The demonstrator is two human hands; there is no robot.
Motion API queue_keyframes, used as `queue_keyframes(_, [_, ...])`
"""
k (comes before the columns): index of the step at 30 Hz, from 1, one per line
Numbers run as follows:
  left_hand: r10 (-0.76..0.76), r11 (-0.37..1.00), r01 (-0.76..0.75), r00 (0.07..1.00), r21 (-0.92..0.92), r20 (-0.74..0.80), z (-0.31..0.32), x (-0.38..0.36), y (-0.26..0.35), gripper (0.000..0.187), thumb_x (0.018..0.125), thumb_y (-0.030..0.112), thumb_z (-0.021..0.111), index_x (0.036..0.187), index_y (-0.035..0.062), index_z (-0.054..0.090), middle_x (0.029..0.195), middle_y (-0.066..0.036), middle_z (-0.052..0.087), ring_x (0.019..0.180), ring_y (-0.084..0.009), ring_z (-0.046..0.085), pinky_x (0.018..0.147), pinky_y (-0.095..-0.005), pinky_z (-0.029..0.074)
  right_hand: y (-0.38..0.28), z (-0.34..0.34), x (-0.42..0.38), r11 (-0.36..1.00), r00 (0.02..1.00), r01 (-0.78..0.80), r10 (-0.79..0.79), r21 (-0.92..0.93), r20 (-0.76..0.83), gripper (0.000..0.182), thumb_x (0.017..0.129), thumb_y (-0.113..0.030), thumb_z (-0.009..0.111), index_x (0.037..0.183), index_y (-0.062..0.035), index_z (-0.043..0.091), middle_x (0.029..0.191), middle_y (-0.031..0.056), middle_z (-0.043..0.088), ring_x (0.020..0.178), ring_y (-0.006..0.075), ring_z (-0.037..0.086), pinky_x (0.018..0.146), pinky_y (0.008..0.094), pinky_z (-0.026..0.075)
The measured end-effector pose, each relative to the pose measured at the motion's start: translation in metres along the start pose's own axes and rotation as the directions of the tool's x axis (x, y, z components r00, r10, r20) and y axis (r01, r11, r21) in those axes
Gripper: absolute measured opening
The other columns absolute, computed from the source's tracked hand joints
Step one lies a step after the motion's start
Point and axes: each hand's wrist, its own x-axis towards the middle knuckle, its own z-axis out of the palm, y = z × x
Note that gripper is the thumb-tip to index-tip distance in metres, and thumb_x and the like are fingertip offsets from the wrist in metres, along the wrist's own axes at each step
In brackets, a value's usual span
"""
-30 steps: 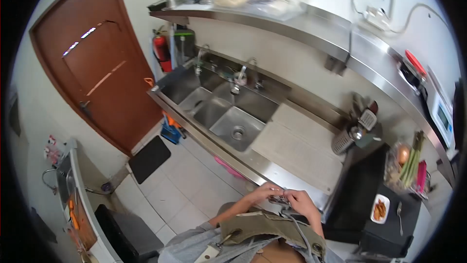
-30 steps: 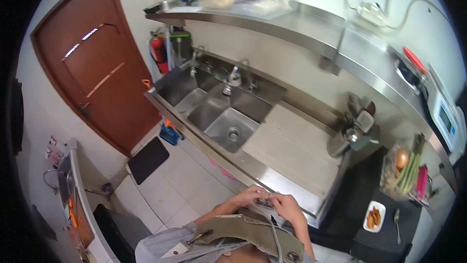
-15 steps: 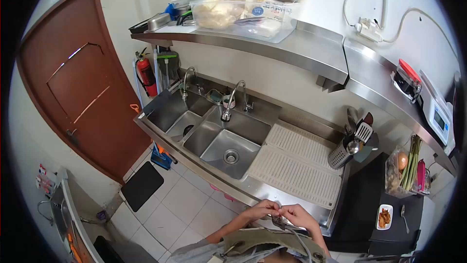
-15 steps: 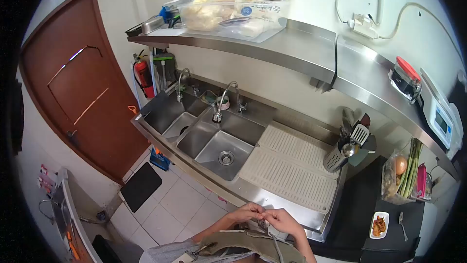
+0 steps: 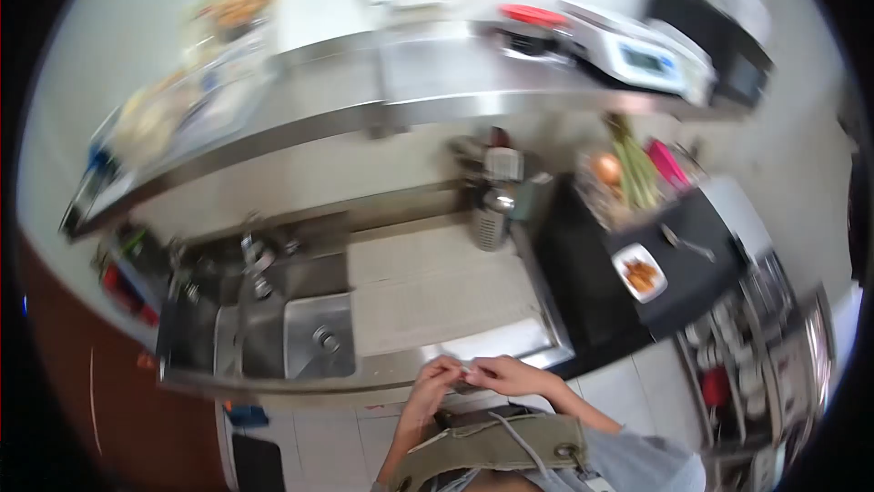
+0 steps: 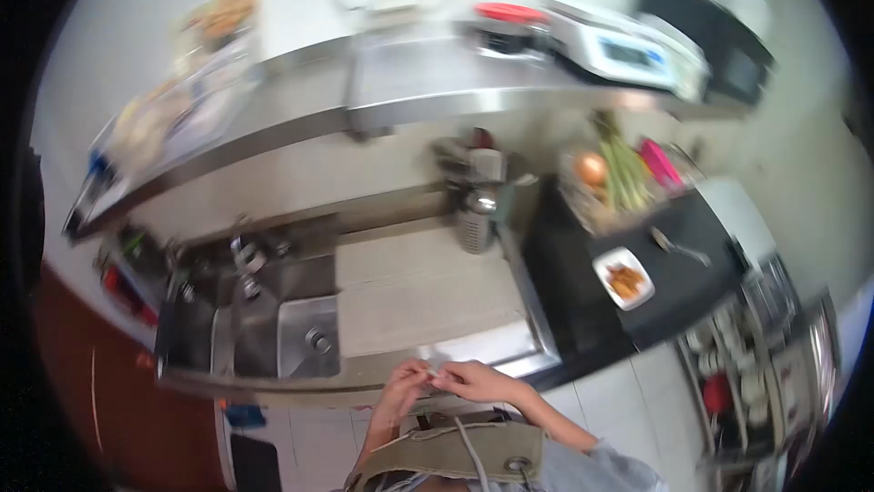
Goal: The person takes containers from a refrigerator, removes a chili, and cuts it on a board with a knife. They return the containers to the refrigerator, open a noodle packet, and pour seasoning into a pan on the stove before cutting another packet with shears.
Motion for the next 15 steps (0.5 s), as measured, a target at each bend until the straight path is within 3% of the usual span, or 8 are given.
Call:
queue_keyframes(2, [-0.115,0.993,0.115,0.992,0.014,0.06,0.006,0.01,-0.007,0.004,0.084,0.007,0.059,0.084,0.0036,0.057,0.083,-0.003,0.06,0.078,-0.0102,0.056,0.072,-0.0234,0.044,0.005,0.001,-0.017,0.998,0.983,0.07,-0.069,-0.002,-0.172,0.03,0.093,-0.03,0.047,0.087,-0.0009,0.053,0.072,0.0137,0.057,0.063,0.0216,0.052,0.06,0.0344,0.042])
queue_keyframes(5, [-0.196,0.977,0.187,0.976,0.099,0.099,0.022,0.026,-0.019,0.006,0.084,0.006,0.06,0.089,0.0024,0.058,0.085,-0.005,0.062,0.077,-0.0102,0.057,0.072,-0.0231,0.045,0.018,-0.005,-0.043,0.986,0.936,0.055,-0.106,-0.157,-0.336,0.025,0.092,-0.025,0.047,0.092,-0.001,0.055,0.074,0.0171,0.06,0.067,0.0336,0.058,0.061,0.0393,0.044])
queue_keyframes(8, [-0.243,0.959,0.217,0.96,0.181,0.139,0.04,0.034,-0.042,0.008,0.084,0.007,0.061,0.09,0.0018,0.059,0.086,-0.005,0.063,0.076,-0.0089,0.057,0.07,-0.0212,0.044,0.03,-0.01,-0.076,0.967,0.903,-0.064,-0.049,-0.246,-0.428,0.026,0.091,-0.025,0.049,0.086,-0.0013,0.058,0.069,0.0156,0.061,0.064,0.0331,0.059,0.058,0.0395,0.044])
queue_keyframes(10, [-0.296,0.935,0.25,0.941,0.252,0.163,0.048,0.039,-0.057,0.006,0.084,0.008,0.061,0.087,0.0025,0.059,0.085,-0.004,0.063,0.074,-0.0087,0.057,0.07,-0.0218,0.044,0.032,-0.012,-0.093,0.988,0.9,-0.083,0.017,-0.134,-0.435,0.029,0.089,-0.029,0.051,0.083,-0.0023,0.059,0.068,0.0173,0.059,0.065,0.0364,0.057,0.059,0.0434,0.044])
queue_keyframes(12, [-0.317,0.928,0.27,0.934,0.258,0.163,0.058,0.041,-0.064,0.007,0.085,0.01,0.061,0.084,0.0035,0.059,0.082,-0.003,0.061,0.073,-0.0094,0.056,0.068,-0.0232,0.043,0.031,-0.014,-0.11,0.983,0.887,-0.076,-0.011,-0.169,-0.462,0.03,0.089,-0.029,0.051,0.081,-0.0015,0.06,0.067,0.0178,0.058,0.062,0.0349,0.056,0.056,0.0414,0.043])
queue_keyframes(15, [-0.296,0.945,0.321,0.923,-0.067,0.246,0.084,0.038,-0.073,0.011,0.086,0.016,0.061,0.081,0.0067,0.057,0.078,-0.002,0.058,0.074,-0.0109,0.054,0.066,-0.0253,0.042,0.027,-0.015,-0.125,1.0,0.862,-0.003,0.015,0.025,-0.507,0.029,0.091,-0.026,0.053,0.082,0.001,0.058,0.062,0.0166,0.052,0.053,0.0281,0.051,0.053,0.0352,0.04])
